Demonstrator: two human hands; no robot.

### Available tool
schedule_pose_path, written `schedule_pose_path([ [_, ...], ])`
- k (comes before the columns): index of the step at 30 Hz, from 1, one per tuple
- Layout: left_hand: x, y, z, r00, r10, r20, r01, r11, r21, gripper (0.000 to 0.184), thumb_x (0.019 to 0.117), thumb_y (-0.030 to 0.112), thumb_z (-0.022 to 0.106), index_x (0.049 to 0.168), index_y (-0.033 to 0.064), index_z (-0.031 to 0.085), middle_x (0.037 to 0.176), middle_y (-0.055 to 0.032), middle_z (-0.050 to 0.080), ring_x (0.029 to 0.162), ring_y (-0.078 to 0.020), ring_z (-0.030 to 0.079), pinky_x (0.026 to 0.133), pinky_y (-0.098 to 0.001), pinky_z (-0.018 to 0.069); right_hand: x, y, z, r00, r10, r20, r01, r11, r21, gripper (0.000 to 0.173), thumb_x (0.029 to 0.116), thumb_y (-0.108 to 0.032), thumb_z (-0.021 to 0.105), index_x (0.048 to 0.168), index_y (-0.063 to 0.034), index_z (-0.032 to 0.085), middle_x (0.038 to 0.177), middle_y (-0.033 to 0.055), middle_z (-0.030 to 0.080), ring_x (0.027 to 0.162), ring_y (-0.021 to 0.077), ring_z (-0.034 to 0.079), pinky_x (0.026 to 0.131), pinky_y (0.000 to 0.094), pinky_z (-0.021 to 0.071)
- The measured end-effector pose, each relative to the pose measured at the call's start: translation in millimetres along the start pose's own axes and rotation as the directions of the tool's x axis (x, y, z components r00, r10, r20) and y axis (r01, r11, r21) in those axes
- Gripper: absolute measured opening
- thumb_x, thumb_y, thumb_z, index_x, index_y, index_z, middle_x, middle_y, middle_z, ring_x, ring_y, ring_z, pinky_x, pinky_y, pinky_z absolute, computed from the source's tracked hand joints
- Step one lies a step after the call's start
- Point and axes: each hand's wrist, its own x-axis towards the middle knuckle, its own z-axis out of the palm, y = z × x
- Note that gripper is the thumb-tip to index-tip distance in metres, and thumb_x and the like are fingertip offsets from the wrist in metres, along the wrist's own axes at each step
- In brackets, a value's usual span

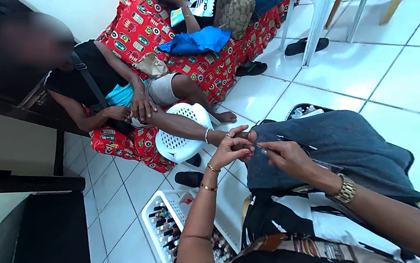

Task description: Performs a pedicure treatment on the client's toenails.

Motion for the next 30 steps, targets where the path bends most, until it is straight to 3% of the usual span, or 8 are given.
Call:
schedule_pose_path([
  [9,1.1,-1.7,6.3,0.999,0.010,-0.042,-0.011,1.000,-0.001,0.012,0.0839,0.007,0.075,0.093,-0.0001,0.076,0.152,-0.0168,0.045,0.140,-0.0180,0.045,0.112,-0.0328,0.0436,-1.1,1.9,8.3,0.999,-0.027,-0.028,0.026,0.999,-0.032,0.031,0.1022,-0.006,0.049,0.122,0.0020,0.072,0.093,0.0193,0.074,0.081,0.0301,0.072,0.079,0.0483,0.0582],
  [17,3.2,-3.5,11.3,0.996,0.023,-0.085,-0.020,0.999,0.030,0.010,0.0816,0.007,0.077,0.090,0.0016,0.076,0.150,-0.0167,0.048,0.141,-0.0194,0.043,0.115,-0.0347,0.0412,0.1,7.0,12.9,0.988,-0.097,-0.122,0.077,0.984,-0.159,0.030,0.0980,-0.005,0.052,0.114,0.0003,0.076,0.089,0.0196,0.075,0.080,0.0369,0.072,0.075,0.0579,0.0550],
  [23,3.0,-4.1,13.2,0.997,0.030,-0.075,-0.030,1.000,0.000,0.012,0.0813,0.006,0.078,0.092,0.0020,0.076,0.148,-0.0133,0.049,0.134,-0.0146,0.049,0.109,-0.0318,0.0460,2.2,5.1,12.9,0.989,-0.074,-0.127,0.053,0.985,-0.162,0.028,0.0972,-0.005,0.052,0.108,0.0018,0.077,0.084,0.0188,0.074,0.077,0.0354,0.071,0.073,0.0557,0.0543],
  [30,2.9,-1.9,13.0,0.997,0.016,-0.077,-0.014,1.000,0.024,0.009,0.0808,0.007,0.078,0.088,0.0022,0.076,0.149,-0.0149,0.049,0.139,-0.0176,0.045,0.113,-0.0339,0.0416,5.9,8.9,16.8,0.978,-0.145,-0.153,0.115,0.975,-0.190,0.026,0.0946,-0.004,0.052,0.100,0.0030,0.077,0.079,0.0180,0.072,0.071,0.0337,0.069,0.067,0.0526,0.0541],
])
